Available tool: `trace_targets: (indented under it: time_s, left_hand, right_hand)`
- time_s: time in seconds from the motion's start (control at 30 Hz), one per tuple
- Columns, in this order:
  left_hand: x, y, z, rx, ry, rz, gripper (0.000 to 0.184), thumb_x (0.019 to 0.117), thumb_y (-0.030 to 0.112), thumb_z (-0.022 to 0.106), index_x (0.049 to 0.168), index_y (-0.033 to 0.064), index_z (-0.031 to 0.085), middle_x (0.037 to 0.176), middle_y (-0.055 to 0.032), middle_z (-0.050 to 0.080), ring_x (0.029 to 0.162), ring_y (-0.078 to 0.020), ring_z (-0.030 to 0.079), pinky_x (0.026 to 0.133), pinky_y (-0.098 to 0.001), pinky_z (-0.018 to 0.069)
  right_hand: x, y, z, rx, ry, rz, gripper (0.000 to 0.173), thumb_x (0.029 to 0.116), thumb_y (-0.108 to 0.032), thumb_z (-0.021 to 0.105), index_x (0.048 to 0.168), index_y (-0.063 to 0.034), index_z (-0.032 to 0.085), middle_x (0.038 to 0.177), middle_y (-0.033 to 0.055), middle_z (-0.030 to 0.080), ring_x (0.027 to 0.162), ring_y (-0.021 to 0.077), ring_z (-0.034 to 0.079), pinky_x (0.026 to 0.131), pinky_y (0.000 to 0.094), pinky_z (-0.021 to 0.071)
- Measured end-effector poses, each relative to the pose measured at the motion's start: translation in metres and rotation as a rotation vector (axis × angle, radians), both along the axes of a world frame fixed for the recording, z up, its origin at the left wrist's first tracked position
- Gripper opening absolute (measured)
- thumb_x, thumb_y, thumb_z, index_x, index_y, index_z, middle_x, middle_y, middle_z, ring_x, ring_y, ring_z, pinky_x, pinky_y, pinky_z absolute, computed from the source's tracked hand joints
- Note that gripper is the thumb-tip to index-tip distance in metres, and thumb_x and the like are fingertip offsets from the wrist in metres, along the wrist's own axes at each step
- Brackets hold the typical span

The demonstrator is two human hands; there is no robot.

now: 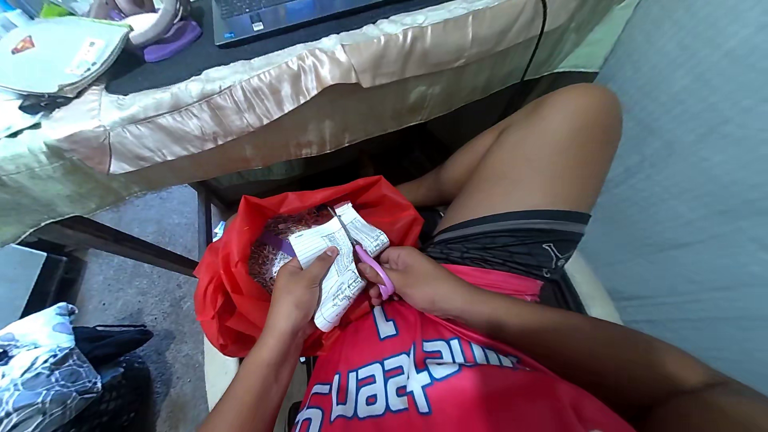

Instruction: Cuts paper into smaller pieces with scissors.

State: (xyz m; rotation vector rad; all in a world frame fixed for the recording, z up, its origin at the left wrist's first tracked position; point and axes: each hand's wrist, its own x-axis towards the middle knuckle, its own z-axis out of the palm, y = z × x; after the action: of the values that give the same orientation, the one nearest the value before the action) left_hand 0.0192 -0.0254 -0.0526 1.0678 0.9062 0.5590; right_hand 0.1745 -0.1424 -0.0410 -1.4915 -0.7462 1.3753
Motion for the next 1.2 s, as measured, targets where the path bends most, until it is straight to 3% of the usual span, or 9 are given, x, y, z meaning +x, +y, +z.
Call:
trace_targets:
  time_s: [0.07, 0.27, 0.43, 0.57, 0.67, 0.77, 0.87, 1.07, 1.2]
  left_hand:
    - [-0.002, 0.0, -0.001, -0.007, 0.005, -0.001, 0.022, 0.1021, 0.012, 0.063, 0.112, -0.0074, 0.066, 0.093, -0.0197, 0.075, 0.082, -0.0265, 0.076, 0.078, -0.0418, 0.065]
    - [-0.014, 0.012, 0.007, 0.097, -0.008, 0.105, 0.023, 0.1019, 0.013, 0.063, 0.113, -0.0063, 0.066, 0.092, -0.0181, 0.075, 0.081, -0.0264, 0.076, 0.076, -0.0425, 0.0652]
    - [-0.03, 0.02, 0.033, 0.227, -0.076, 0.251, 0.019, 0.1029, 0.014, 0.061, 0.111, -0.0029, 0.066, 0.088, -0.0139, 0.075, 0.076, -0.0218, 0.075, 0.073, -0.0404, 0.0653]
    - [-0.036, 0.022, 0.046, 0.345, -0.155, 0.351, 0.015, 0.1022, 0.012, 0.061, 0.11, 0.0011, 0.067, 0.087, -0.0093, 0.075, 0.076, -0.0177, 0.075, 0.072, -0.0377, 0.0653]
    - [-0.031, 0.018, 0.044, 0.404, -0.178, 0.313, 0.014, 0.1014, 0.012, 0.063, 0.108, 0.0021, 0.069, 0.086, -0.0086, 0.075, 0.076, -0.0172, 0.075, 0.072, -0.0372, 0.065]
    - [-0.021, 0.011, 0.037, 0.468, -0.183, 0.252, 0.014, 0.0999, 0.012, 0.066, 0.106, 0.0009, 0.07, 0.086, -0.0087, 0.075, 0.075, -0.0173, 0.075, 0.072, -0.0364, 0.0653]
    - [-0.015, 0.005, 0.035, 0.521, -0.189, 0.22, 0.014, 0.0999, 0.012, 0.065, 0.105, 0.0002, 0.071, 0.086, -0.009, 0.075, 0.076, -0.0174, 0.075, 0.072, -0.0358, 0.0654]
    - [-0.014, 0.004, 0.035, 0.472, -0.238, 0.196, 0.014, 0.1006, 0.011, 0.063, 0.106, 0.0002, 0.071, 0.087, -0.0101, 0.075, 0.076, -0.0176, 0.074, 0.073, -0.0361, 0.0648]
    - [-0.016, 0.005, 0.037, 0.304, -0.313, 0.181, 0.02, 0.1059, 0.014, 0.053, 0.111, -0.0003, 0.066, 0.091, -0.013, 0.074, 0.081, -0.02, 0.075, 0.076, -0.0396, 0.0649]
  right_hand:
    - [0.001, 0.0, -0.001, 0.018, 0.008, 0.023, 0.022, 0.104, -0.025, 0.062, 0.107, -0.0027, 0.064, 0.079, -0.0003, 0.068, 0.068, 0.0067, 0.068, 0.067, 0.0224, 0.0592]
    - [0.006, -0.005, 0.009, 0.028, -0.019, 0.119, 0.027, 0.1039, -0.03, 0.062, 0.112, -0.0049, 0.067, 0.082, -0.0013, 0.073, 0.07, 0.0035, 0.067, 0.062, 0.0179, 0.0527]
    - [0.001, -0.027, 0.03, 0.057, -0.199, 0.233, 0.035, 0.1014, -0.034, 0.066, 0.126, -0.0098, 0.064, 0.09, -0.003, 0.074, 0.076, 0.0033, 0.069, 0.069, 0.0189, 0.0573]
    - [-0.002, -0.043, 0.047, 0.207, -0.255, 0.106, 0.033, 0.0982, -0.03, 0.071, 0.124, -0.0109, 0.064, 0.09, -0.003, 0.074, 0.078, 0.0061, 0.071, 0.07, 0.0212, 0.0606]
    - [0.0, -0.031, 0.046, 0.355, -0.357, -0.041, 0.036, 0.0966, -0.027, 0.073, 0.127, -0.0109, 0.064, 0.098, -0.0021, 0.075, 0.084, 0.0065, 0.072, 0.075, 0.0215, 0.0611]
    - [0.002, -0.004, 0.042, 0.437, -0.286, -0.099, 0.039, 0.0941, -0.016, 0.075, 0.129, -0.0073, 0.061, 0.101, 0.0043, 0.075, 0.087, 0.0117, 0.073, 0.076, 0.0249, 0.0614]
    - [-0.002, 0.018, 0.041, 0.448, -0.223, -0.084, 0.043, 0.0913, -0.012, 0.078, 0.131, -0.0077, 0.06, 0.102, 0.0049, 0.075, 0.087, 0.0128, 0.073, 0.076, 0.0255, 0.0618]
    - [-0.008, 0.038, 0.042, 0.472, -0.181, -0.034, 0.037, 0.0898, -0.006, 0.078, 0.125, -0.0065, 0.064, 0.093, 0.0057, 0.074, 0.075, 0.0105, 0.07, 0.067, 0.0225, 0.0593]
    - [-0.005, 0.042, 0.041, 0.503, -0.218, -0.076, 0.039, 0.0889, -0.004, 0.078, 0.125, -0.0057, 0.065, 0.093, 0.0058, 0.075, 0.076, 0.0107, 0.071, 0.068, 0.0236, 0.0603]
